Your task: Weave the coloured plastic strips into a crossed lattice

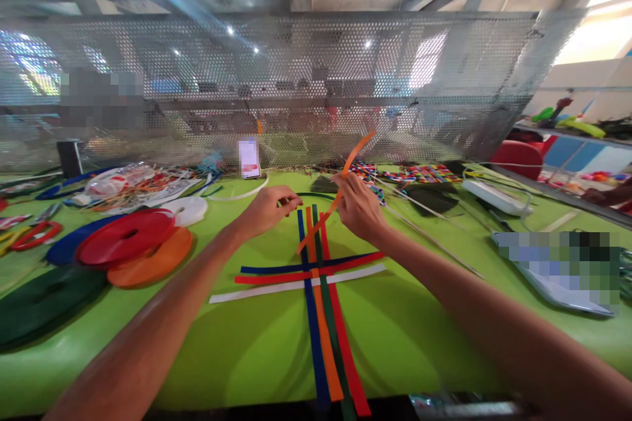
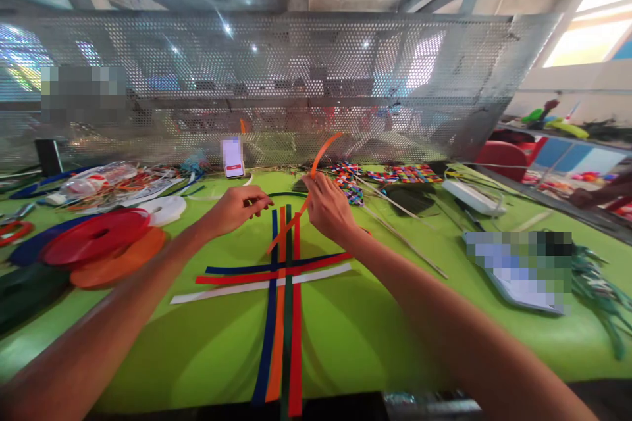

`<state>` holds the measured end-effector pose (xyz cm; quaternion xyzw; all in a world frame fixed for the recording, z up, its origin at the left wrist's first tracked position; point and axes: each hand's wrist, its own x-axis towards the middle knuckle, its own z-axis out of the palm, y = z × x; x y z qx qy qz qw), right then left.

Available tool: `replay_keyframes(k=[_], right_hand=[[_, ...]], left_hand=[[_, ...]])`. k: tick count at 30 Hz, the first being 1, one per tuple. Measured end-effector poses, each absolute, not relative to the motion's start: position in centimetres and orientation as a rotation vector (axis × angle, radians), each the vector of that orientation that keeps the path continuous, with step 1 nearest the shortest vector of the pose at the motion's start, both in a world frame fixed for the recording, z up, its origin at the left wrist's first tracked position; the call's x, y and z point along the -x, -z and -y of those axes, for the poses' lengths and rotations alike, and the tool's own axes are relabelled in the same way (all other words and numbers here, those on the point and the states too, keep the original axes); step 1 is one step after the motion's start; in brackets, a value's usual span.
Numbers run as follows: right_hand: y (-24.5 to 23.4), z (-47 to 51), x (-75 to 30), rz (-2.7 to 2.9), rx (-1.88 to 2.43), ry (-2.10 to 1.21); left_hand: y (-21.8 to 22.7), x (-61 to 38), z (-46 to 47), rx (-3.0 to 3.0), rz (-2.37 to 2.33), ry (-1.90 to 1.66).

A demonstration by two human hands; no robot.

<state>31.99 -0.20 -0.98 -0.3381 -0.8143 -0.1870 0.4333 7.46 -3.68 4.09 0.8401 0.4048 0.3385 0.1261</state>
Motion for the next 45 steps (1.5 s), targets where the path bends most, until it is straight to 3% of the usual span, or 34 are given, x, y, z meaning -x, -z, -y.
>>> replay_keyframes(k=[15, 27, 39, 45], right_hand=[[0.7, 0.9, -32.0, 1.819, 0.875, 0.566], [0.6, 1.5, -31.6, 1.991, 0.767, 0.527], [1.5, 1.4, -31.3, 1.944, 0.744, 0.566], [2.4, 1.5, -30.4, 2.219, 0.596, 0.525]], left_hand=[[-3.8, -8.4, 4.7, -2.477, -1.115, -0.521], [-3.0, -7.8, 4.7, -2.218, -1.116, -0.249], [-2.7, -6.7, 4.3, -2.185, -1.187, -0.387], [-3.0, -7.3, 4.4, -2.251, -1.241, -0.573]])
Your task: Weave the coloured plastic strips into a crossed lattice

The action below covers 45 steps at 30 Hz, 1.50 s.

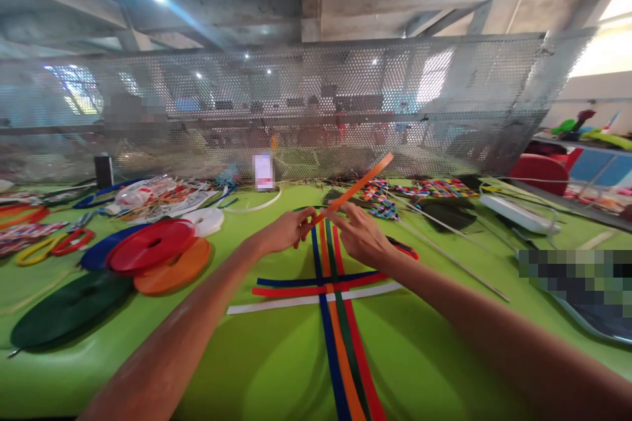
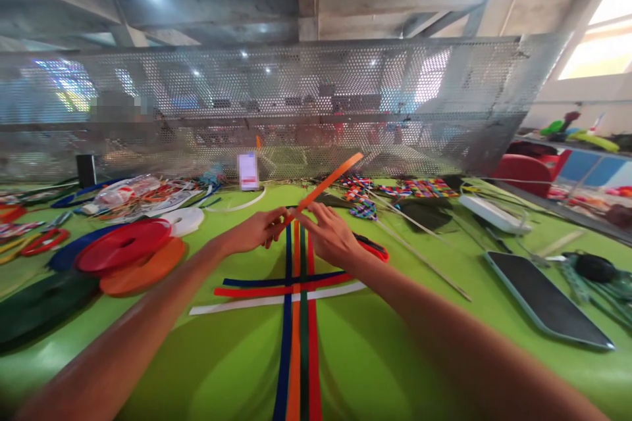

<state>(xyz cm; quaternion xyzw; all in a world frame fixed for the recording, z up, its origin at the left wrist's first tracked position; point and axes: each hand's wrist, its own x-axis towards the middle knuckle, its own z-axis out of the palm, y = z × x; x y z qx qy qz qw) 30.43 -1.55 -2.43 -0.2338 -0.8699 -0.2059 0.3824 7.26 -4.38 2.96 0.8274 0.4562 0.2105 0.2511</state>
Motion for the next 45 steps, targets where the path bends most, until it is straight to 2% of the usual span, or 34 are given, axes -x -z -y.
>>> replay_keyframes(k=[13, 28, 37, 45], right_hand=[[3.4, 2.2, -29.4, 2.525, 0.475, 0.415], [3.5, 2.5, -29.2, 2.255, 0.530, 0.474], [4.2, 2.8, -28.8, 2.261, 0.439, 0.419], [3.1, 3.2, -28.9, 2.231, 0.444, 0.547]], left_hand=[[-2.3, -7.2, 3.6, -2.077, -1.225, -0.857], [-2.6, -8.2, 3.6, -1.986, -1.200, -0.990], [-2.0, -8.3, 3.9, -2.210, -1.377, -0.984], [-2.8, -7.7, 4.1, -2.317, -1.892, -0.892]])
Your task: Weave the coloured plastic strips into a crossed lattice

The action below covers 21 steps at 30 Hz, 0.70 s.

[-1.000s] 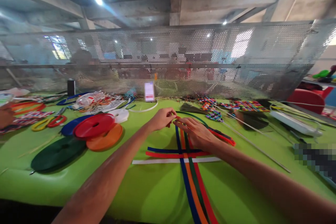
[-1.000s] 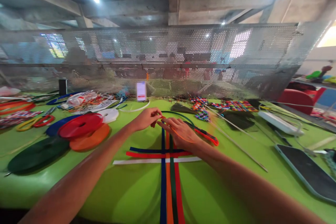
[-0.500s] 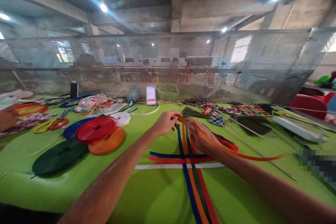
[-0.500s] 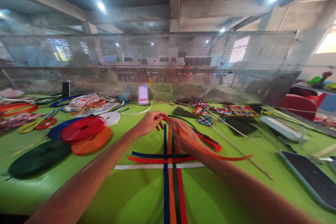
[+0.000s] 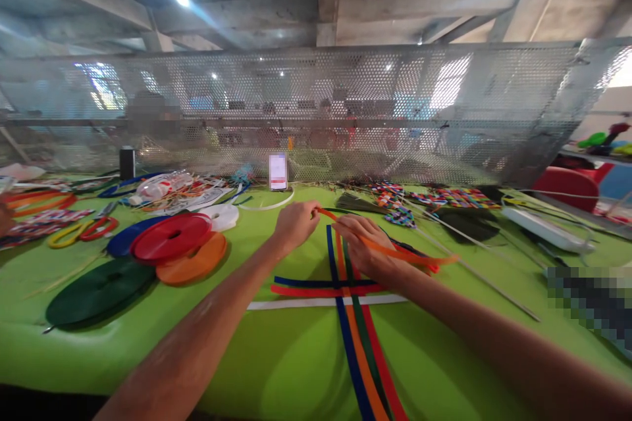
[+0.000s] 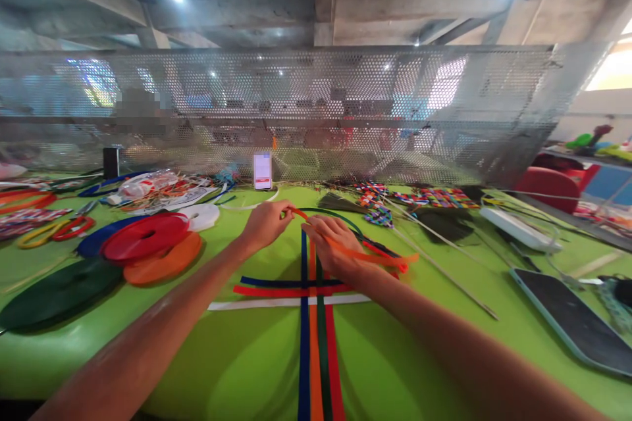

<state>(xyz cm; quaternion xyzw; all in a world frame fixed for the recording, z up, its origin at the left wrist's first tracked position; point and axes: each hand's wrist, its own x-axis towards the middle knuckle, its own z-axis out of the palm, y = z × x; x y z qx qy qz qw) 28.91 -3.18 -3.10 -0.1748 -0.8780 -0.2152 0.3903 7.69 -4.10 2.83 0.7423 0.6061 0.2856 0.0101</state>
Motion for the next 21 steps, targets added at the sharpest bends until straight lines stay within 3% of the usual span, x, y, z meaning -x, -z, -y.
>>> replay_keyframes(k=[12, 21], right_hand=[[2.1, 3.0, -30.0, 2.196, 0.710, 0.629], [1.4, 2.2, -30.8, 2.102, 0.800, 0.625]], left_hand=[[-2.2, -1.1, 1.4, -2.049, -2.404, -0.664], [-2.4, 0.4, 1.0, -2.071, -2.236, -0.774]])
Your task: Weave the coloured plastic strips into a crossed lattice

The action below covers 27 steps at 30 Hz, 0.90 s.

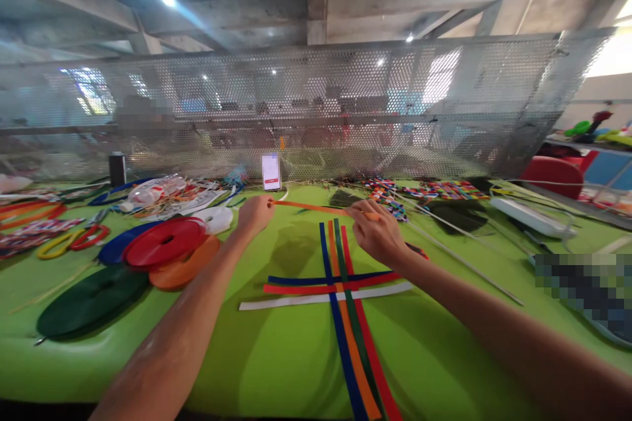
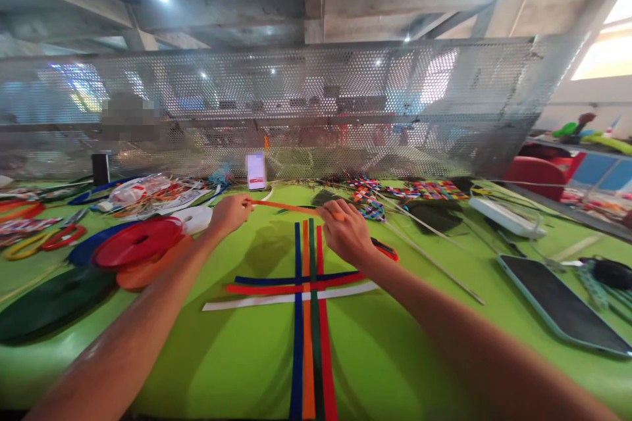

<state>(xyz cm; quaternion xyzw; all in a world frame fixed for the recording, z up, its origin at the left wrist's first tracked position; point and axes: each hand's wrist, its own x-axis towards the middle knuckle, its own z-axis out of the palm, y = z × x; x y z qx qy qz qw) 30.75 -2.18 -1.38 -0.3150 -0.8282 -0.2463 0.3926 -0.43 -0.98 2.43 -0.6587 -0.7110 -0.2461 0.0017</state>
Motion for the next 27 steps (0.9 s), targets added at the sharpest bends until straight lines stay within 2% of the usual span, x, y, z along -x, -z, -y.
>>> replay_keyframes(k=[10, 17, 21, 27], right_hand=[[1.1, 1.4, -31.3, 2.074, 1.272, 0.456], [0.7, 2.3, -30.7, 2.185, 1.439, 0.349], [0.4, 2.3, -30.7, 2.062, 1.581, 0.361], [-0.9, 2.0, -31.5, 1.858, 1.687, 0.393]], left_hand=[[-3.0, -3.1, 1.8, 2.940, 1.941, 0.999], [-3.9, -4.1, 2.5, 3.270, 1.879, 0.923], [-3.8, -3.8, 2.3, 3.288, 1.900, 0.868], [-2.8, -2.1, 1.2, 2.973, 1.989, 0.994]])
